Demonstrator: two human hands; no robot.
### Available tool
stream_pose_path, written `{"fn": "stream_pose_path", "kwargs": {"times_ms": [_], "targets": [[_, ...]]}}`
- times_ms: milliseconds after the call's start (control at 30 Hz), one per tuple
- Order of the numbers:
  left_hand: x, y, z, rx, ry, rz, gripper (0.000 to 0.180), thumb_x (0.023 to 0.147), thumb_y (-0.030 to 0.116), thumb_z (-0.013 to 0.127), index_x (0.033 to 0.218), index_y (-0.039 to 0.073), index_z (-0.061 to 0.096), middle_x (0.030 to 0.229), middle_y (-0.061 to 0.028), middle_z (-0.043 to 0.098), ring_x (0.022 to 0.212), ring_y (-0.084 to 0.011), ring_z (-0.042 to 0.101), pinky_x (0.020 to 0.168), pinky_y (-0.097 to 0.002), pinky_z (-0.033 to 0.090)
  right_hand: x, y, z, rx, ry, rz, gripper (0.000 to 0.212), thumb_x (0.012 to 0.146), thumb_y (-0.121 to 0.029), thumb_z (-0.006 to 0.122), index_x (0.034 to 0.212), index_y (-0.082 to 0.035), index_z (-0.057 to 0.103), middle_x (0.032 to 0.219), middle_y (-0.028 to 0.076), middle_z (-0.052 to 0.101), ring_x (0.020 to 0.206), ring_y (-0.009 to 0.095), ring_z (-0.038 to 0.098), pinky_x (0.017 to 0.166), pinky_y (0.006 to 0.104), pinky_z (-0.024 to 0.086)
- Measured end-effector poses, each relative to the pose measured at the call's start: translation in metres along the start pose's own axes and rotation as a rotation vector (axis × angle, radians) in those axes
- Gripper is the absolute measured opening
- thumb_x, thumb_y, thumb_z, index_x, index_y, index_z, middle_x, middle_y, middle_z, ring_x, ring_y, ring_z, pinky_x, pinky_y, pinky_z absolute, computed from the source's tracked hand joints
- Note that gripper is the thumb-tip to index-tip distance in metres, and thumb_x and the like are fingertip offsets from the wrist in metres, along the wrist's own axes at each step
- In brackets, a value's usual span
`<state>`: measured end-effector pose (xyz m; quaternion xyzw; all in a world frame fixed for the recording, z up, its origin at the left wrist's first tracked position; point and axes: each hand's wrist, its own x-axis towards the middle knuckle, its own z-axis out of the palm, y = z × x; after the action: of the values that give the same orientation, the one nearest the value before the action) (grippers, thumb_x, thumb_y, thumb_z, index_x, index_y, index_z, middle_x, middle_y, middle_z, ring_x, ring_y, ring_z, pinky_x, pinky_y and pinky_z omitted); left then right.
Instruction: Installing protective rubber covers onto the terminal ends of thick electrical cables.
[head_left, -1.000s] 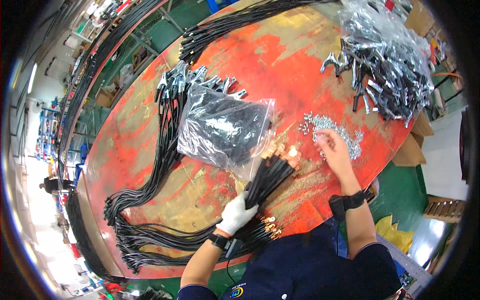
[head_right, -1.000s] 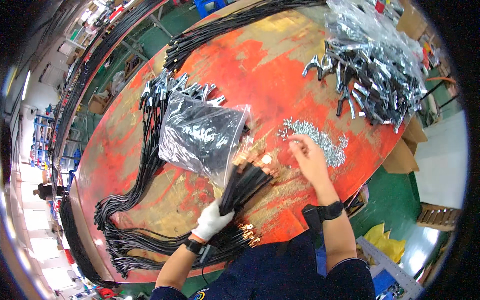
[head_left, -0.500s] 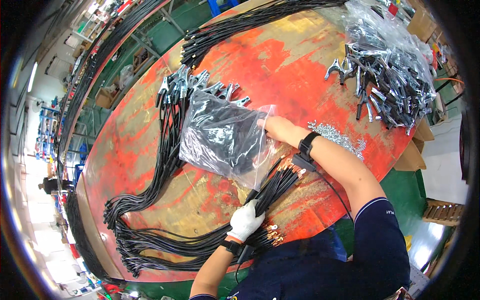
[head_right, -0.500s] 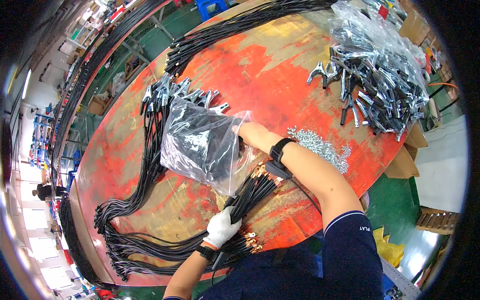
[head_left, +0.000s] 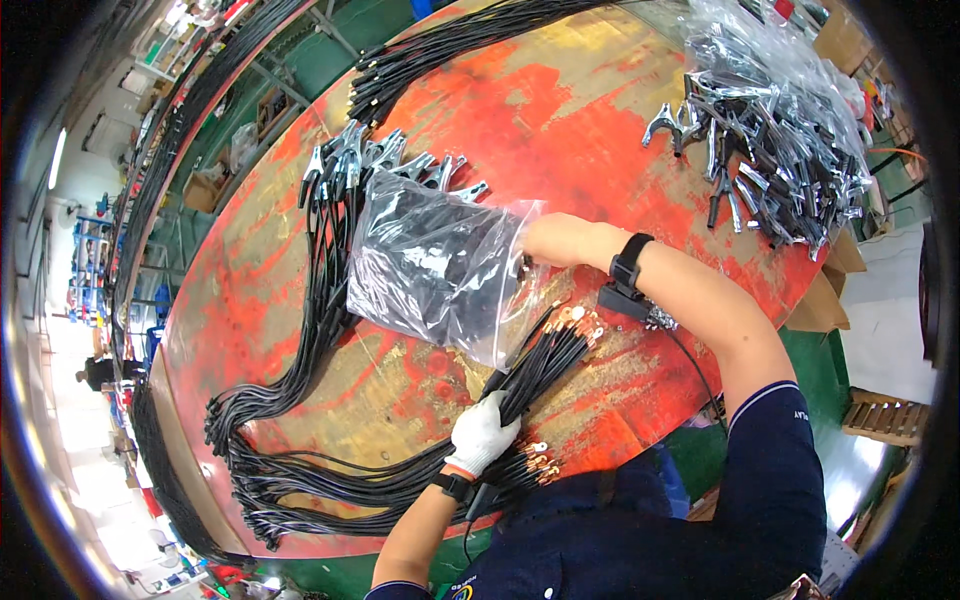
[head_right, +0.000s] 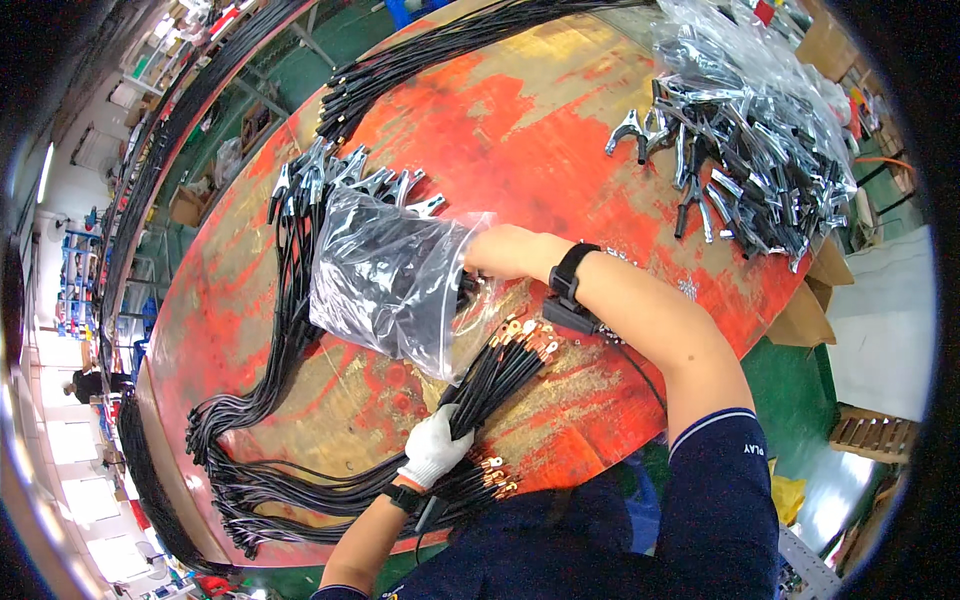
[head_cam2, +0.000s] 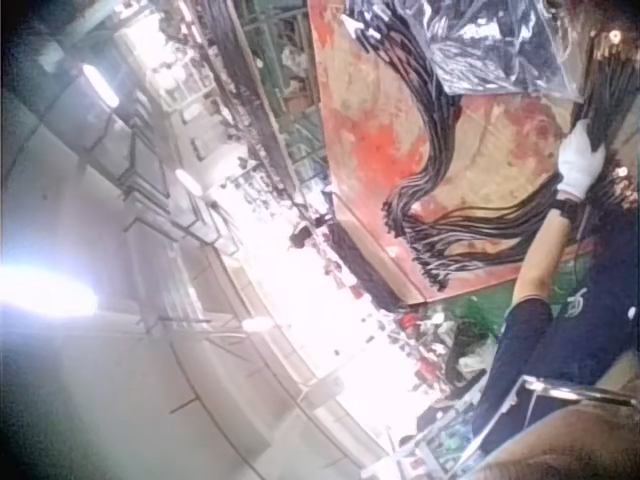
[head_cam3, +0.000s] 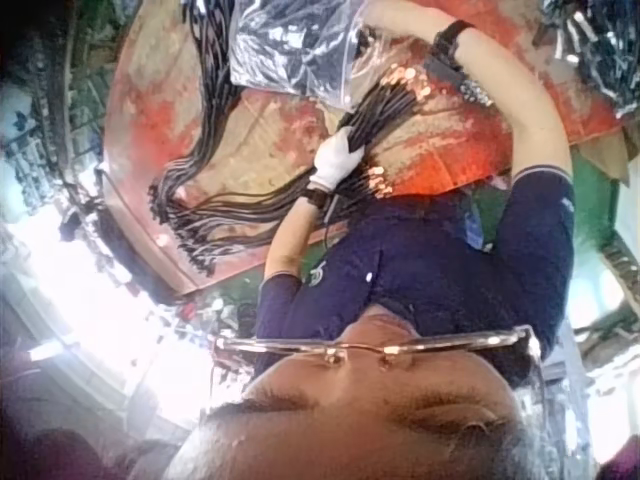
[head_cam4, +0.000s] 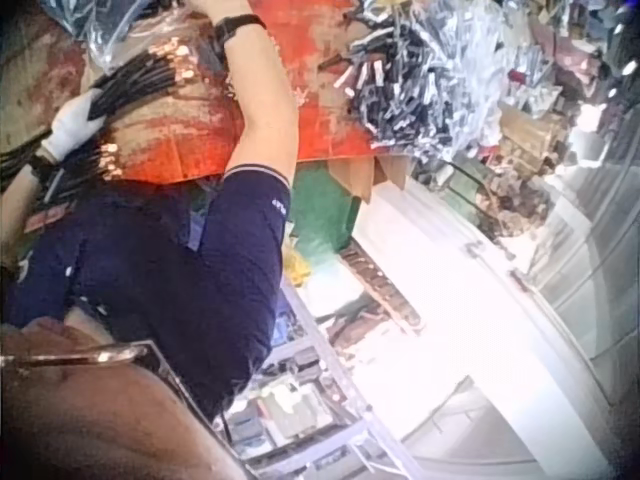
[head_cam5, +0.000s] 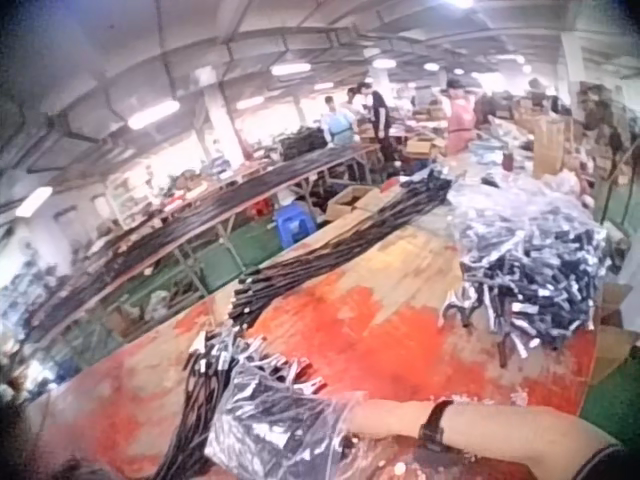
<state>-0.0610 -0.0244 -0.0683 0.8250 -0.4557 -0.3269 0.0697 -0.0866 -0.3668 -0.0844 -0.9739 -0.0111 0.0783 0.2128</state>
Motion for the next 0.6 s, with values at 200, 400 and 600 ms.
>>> {"fn": "stream_pose_path", "kwargs": {"times_ms": [200, 400, 600], "targets": [[-0.001, 0.001, 0.006, 0.005, 0.012, -0.011, 0.05, 0.076, 0.035, 0.066, 0.116, 0.009, 0.054, 0.089, -0.018, 0.066, 0.083, -0.0353, 0.064, 0.073, -0.044, 0.051, 0.0, 0.006, 0.029, -0.438, 0.299, -0.354, 0.011, 0.08, -0.015, 0.053, 0.079, -0.01, 0.063, 0.095, 0.003, 0.059, 0.083, 0.024, 0.063, 0.066, 0.0364, 0.053], [0.001, -0.002, 0.011, -0.023, 0.027, -0.031, 0.049, 0.075, 0.035, 0.066, 0.115, 0.009, 0.055, 0.09, -0.0181, 0.066, 0.083, -0.0351, 0.064, 0.073, -0.0434, 0.051, 0.005, -0.004, 0.02, -0.204, 0.24, -0.167, 0.009, 0.078, -0.013, 0.053, 0.081, -0.005, 0.055, 0.076, 0.012, 0.059, 0.067, 0.031, 0.061, 0.061, 0.0398, 0.052], [0.003, -0.001, 0.012, 0.007, 0.02, -0.062, 0.048, 0.075, 0.035, 0.067, 0.114, 0.009, 0.056, 0.089, -0.0185, 0.066, 0.083, -0.0357, 0.064, 0.073, -0.044, 0.051, 0.035, -0.031, -0.03, 0.098, 0.333, 0.055, 0.03, 0.065, -0.019, 0.063, 0.091, -0.006, 0.059, 0.078, 0.014, 0.063, 0.074, 0.037, 0.062, 0.061, 0.0483, 0.05]]}}
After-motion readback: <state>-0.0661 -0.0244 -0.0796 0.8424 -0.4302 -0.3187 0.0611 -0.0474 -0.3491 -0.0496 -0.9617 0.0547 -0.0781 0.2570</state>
